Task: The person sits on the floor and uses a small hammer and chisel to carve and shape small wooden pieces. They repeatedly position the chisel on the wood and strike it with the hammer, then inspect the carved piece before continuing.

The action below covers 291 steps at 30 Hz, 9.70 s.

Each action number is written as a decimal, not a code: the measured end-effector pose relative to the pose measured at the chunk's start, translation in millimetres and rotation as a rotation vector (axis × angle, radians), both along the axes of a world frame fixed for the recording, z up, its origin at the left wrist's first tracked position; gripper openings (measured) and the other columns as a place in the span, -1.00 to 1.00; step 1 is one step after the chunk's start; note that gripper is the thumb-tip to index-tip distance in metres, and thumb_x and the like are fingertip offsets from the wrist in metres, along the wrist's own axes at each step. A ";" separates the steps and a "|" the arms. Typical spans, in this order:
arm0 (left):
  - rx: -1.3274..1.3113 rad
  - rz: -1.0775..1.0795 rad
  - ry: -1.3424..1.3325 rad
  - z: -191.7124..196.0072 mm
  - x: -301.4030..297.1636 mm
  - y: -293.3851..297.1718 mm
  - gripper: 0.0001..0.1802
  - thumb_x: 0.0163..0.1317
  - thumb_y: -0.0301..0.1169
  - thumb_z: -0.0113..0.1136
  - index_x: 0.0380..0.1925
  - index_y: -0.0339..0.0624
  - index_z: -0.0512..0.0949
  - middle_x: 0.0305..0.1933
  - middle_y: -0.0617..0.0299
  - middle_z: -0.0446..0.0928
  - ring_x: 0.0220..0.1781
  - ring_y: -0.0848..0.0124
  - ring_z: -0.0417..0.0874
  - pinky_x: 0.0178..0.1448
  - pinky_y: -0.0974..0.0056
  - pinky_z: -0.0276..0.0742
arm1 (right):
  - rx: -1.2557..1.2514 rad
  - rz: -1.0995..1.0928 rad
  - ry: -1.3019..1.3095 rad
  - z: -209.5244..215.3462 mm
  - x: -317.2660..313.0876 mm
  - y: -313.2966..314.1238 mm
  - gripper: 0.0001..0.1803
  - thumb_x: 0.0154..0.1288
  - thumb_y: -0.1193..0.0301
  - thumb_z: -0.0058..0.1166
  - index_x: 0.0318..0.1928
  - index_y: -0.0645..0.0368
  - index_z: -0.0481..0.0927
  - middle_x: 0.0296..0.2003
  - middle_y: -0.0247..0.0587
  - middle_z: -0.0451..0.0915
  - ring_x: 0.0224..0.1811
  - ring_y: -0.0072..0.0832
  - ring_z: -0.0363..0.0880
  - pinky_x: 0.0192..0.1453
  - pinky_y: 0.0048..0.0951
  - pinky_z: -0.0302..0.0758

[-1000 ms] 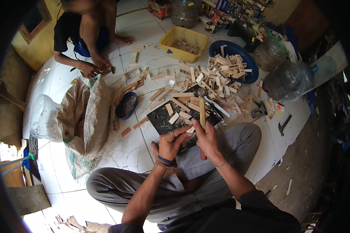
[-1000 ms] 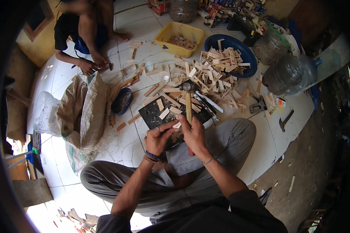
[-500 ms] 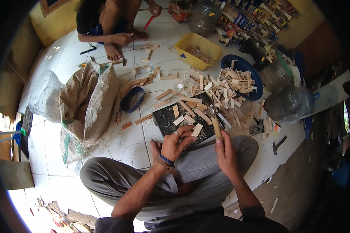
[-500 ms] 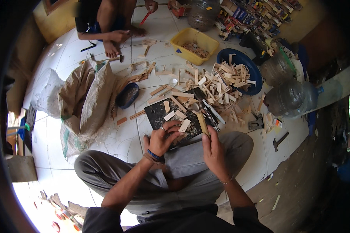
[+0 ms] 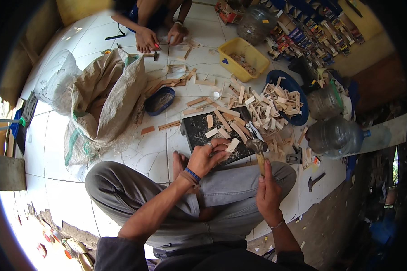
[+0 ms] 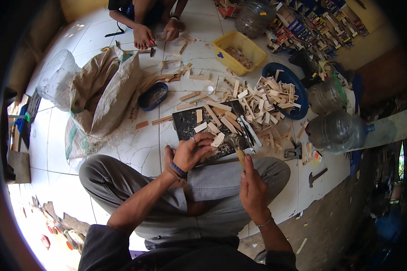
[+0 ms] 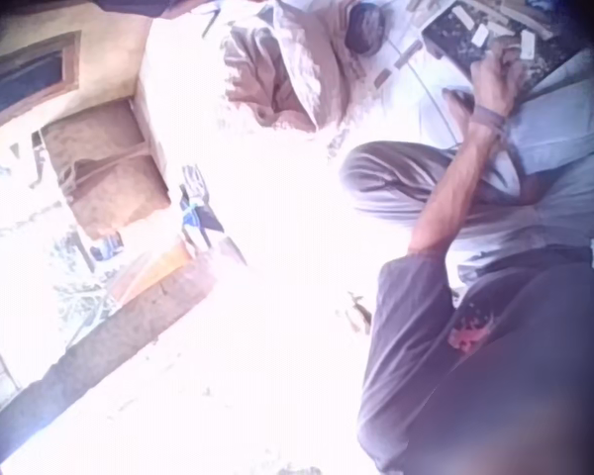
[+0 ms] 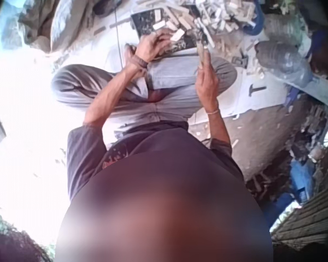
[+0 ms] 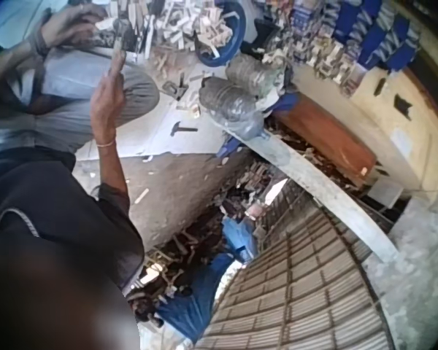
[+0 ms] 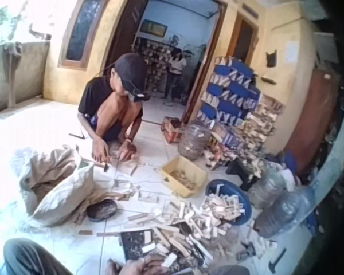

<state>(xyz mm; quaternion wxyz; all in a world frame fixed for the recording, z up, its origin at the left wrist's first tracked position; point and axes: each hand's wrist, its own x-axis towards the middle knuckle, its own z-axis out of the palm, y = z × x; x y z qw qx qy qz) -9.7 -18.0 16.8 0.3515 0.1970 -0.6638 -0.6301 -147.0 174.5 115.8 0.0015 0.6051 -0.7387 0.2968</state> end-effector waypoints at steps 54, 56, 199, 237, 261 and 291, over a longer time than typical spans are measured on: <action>0.243 0.056 -0.032 -2.1 1.4 -12.0 -0.59 0.40 -0.59 0.32 0.21 -0.24 0.49 -0.02 0.12 0.75 0.08 0.45 0.73 0.17 0.35 0.62 | 0.199 -0.288 -0.252 -20.7 -25.8 -8.1 -0.47 0.59 0.39 0.07 0.50 0.00 0.40 -0.15 0.13 0.73 -0.21 -0.01 0.76 -0.20 -0.18 0.62; 0.361 0.162 0.114 3.1 2.9 -21.1 -0.60 0.41 -0.58 0.32 0.22 -0.25 0.51 -0.09 0.19 0.74 -0.04 0.51 0.70 0.09 0.39 0.61 | 0.105 -0.138 -0.177 -26.4 -37.0 -12.3 -0.50 0.59 0.34 0.09 0.46 0.02 0.46 -0.17 0.08 0.74 -0.21 -0.01 0.75 -0.22 -0.18 0.62; -0.210 0.052 -0.081 9.1 -4.1 -2.6 -0.56 0.21 -0.37 0.52 0.06 -0.31 0.69 0.01 -0.03 0.75 0.03 0.13 0.80 0.11 0.20 0.69 | 0.071 -0.272 -1.226 -52.3 -16.9 -99.6 -0.70 0.59 0.37 0.16 0.19 0.24 0.69 -0.20 -0.45 0.66 -0.31 -0.79 0.43 -0.25 -0.68 0.39; -0.357 0.350 -0.371 -19.4 6.8 -84.0 -0.48 0.30 -0.51 0.40 0.26 -0.18 0.51 -0.15 0.14 0.75 -0.14 0.28 0.82 -0.05 0.22 0.74 | 0.069 -0.317 -1.112 -67.3 -9.8 -92.6 -0.66 0.51 0.16 0.25 -0.26 0.19 0.63 -0.43 -0.45 0.63 -0.47 -0.78 0.37 -0.39 -0.61 0.32; -0.982 0.298 -0.732 -46.1 5.6 -57.2 -0.60 0.31 -0.42 0.18 0.16 0.04 0.60 -0.06 0.15 0.70 -0.05 0.09 0.62 0.05 0.04 0.49 | 0.074 -0.315 -1.058 -69.6 -11.6 -93.8 -0.58 0.51 0.10 0.24 -0.23 0.28 0.65 -0.40 -0.32 0.69 -0.34 -0.66 0.56 -0.24 -0.50 0.46; 0.377 0.148 0.106 -9.7 5.9 -54.9 -0.62 0.42 -0.60 0.27 0.19 -0.29 0.47 0.04 0.14 0.69 0.09 0.43 0.70 0.24 0.32 0.61 | 0.087 -0.321 -1.131 -66.7 -10.8 -92.6 -0.71 0.53 0.18 0.24 -0.22 0.15 0.62 -0.38 -0.46 0.64 -0.39 -0.80 0.44 -0.33 -0.66 0.35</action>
